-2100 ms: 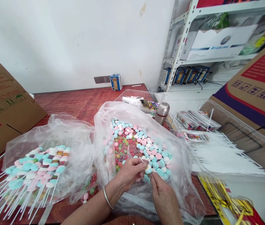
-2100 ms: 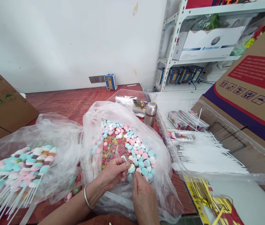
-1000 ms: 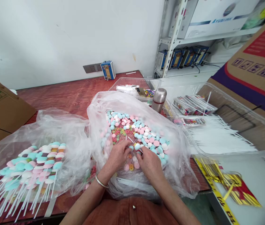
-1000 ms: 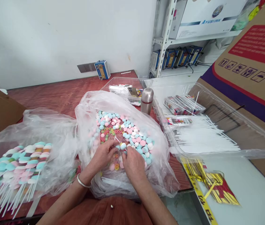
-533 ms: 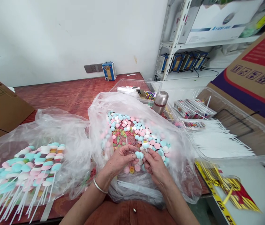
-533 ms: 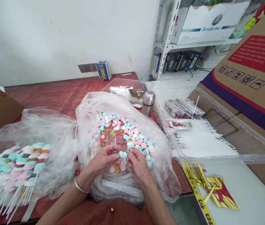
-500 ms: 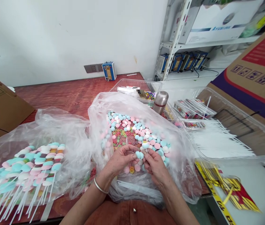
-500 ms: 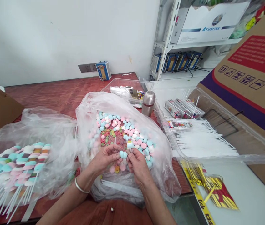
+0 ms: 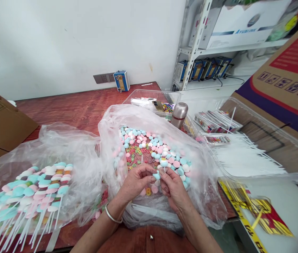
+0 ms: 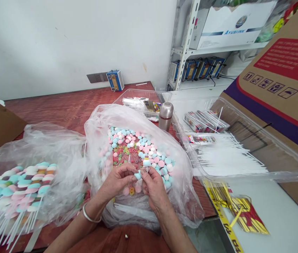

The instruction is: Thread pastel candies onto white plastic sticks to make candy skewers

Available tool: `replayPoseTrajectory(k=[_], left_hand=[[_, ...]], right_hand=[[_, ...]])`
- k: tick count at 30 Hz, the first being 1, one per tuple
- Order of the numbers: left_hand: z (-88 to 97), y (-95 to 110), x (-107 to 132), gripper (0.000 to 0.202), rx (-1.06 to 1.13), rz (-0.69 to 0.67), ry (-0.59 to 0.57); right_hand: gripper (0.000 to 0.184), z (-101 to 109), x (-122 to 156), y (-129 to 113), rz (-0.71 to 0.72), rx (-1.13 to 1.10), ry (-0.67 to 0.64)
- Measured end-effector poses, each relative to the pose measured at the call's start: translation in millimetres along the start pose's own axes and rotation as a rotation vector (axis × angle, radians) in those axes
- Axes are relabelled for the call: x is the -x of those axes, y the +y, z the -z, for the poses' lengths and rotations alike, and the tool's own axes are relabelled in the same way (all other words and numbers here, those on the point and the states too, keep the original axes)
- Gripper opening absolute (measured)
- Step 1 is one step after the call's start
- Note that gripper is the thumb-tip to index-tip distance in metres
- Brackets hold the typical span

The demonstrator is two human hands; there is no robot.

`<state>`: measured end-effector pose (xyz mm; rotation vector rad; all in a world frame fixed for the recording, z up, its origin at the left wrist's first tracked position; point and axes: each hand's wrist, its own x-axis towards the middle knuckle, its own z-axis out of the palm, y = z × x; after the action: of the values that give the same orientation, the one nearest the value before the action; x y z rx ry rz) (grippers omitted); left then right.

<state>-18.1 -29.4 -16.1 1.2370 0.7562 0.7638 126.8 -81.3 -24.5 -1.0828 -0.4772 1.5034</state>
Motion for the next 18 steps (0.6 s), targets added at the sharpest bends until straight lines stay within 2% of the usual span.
replayPoseTrajectory(k=[5, 8, 10, 15, 18], left_hand=[[-6.1, 1.1, -0.7, 0.032, 0.063, 0.056, 0.006], [-9.4, 2.1, -0.1, 0.041, 0.118, 0.039, -0.039], [-10.1, 1.8, 0.4, 0.040, 0.119, 0.032, -0.049], [-11.5, 0.6, -0.5, 0.031, 0.042, 0.005, 0.048], [-14.0, 1.8, -2.1, 0.031, -0.008, -0.011, 0.118]], right_hand=[[0.037, 0.0, 0.8, -0.4, 0.047, -0.009, -0.004], [0.037, -0.2, 0.7, -1.4, 0.061, -0.004, -0.025], [0.037, 0.1, 0.1, -1.7, 0.074, 0.002, -0.026], [0.036, 4.4, 0.2, -0.7, 0.113, 0.035, 0.000], [0.032, 8.5, 1.9, -0.5, 0.181, 0.139, 0.004]])
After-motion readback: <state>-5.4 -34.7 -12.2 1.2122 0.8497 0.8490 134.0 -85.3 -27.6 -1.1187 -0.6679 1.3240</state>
